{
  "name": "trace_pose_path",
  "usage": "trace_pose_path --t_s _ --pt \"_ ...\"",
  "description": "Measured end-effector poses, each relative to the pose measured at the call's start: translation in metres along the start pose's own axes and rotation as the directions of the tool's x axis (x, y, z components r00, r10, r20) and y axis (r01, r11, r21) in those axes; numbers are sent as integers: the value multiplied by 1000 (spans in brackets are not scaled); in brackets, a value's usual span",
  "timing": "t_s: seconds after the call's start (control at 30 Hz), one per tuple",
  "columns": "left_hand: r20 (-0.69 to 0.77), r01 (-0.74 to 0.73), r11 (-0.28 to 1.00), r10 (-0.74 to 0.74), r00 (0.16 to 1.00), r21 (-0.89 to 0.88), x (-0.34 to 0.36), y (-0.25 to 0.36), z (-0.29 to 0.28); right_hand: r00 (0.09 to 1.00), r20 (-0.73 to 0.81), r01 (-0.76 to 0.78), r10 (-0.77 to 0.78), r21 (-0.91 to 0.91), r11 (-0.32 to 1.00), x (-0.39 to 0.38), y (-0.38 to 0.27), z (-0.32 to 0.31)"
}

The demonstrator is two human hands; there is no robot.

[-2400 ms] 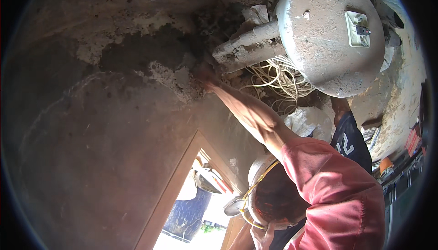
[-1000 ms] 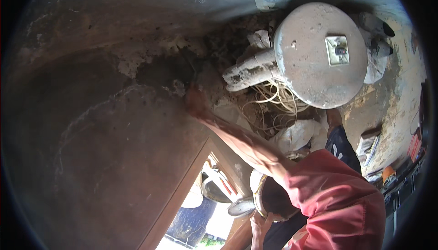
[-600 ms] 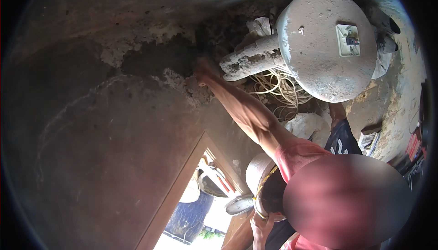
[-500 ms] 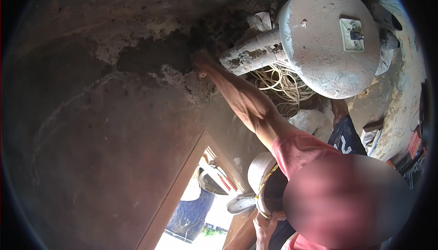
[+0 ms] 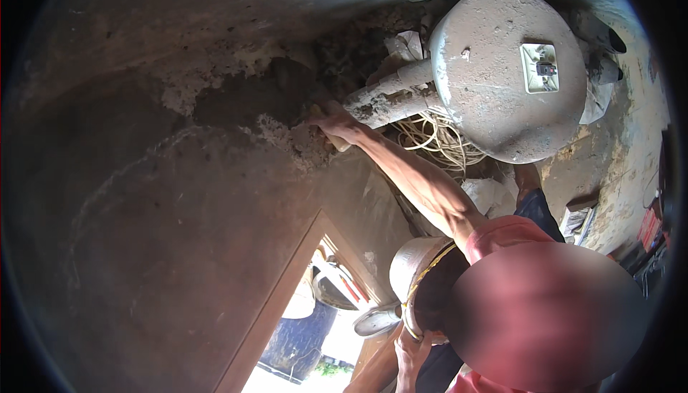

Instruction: Plastering a damaged section of a concrete wall using a trowel and a bucket of cement mix.

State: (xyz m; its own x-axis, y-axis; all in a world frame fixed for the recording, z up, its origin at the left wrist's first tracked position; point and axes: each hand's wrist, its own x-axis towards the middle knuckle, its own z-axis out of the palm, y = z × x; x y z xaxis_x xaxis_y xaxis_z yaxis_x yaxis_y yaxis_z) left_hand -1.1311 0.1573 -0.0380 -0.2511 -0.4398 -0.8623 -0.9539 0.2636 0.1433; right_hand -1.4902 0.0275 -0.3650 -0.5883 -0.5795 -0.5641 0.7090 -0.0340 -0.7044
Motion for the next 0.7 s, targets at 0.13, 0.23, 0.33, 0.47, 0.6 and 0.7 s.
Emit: trace_pose_path --t_s 0.13,0.23,0.33,0.47,0.6,0.7 --pt "-17 -45 999 45 999 3 4 5 -1 989 -46 -123 141 272 954 -50 -29 -17" --pt "-38 -100 995 101 994 8 7 9 -3 976 -173 -60 132 370 927 -69 -33 -24" --pt "-41 -86 995 88 995 56 7 11 -6 954 -299 90 8 315 945 -83 -25 -26" --pt "-52 -41 998 43 998 43 6 10 -7 783 -612 175 -107 53 983 -94 -28 -10" --pt "-59 -111 994 110 992 -5 9 3 -3 736 -669 -24 -107 -183 983 -83 -61 31" --pt "-32 -112 993 112 993 31 9 0 -4 932 -31 -344 360 -381 858 -72 -79 51"
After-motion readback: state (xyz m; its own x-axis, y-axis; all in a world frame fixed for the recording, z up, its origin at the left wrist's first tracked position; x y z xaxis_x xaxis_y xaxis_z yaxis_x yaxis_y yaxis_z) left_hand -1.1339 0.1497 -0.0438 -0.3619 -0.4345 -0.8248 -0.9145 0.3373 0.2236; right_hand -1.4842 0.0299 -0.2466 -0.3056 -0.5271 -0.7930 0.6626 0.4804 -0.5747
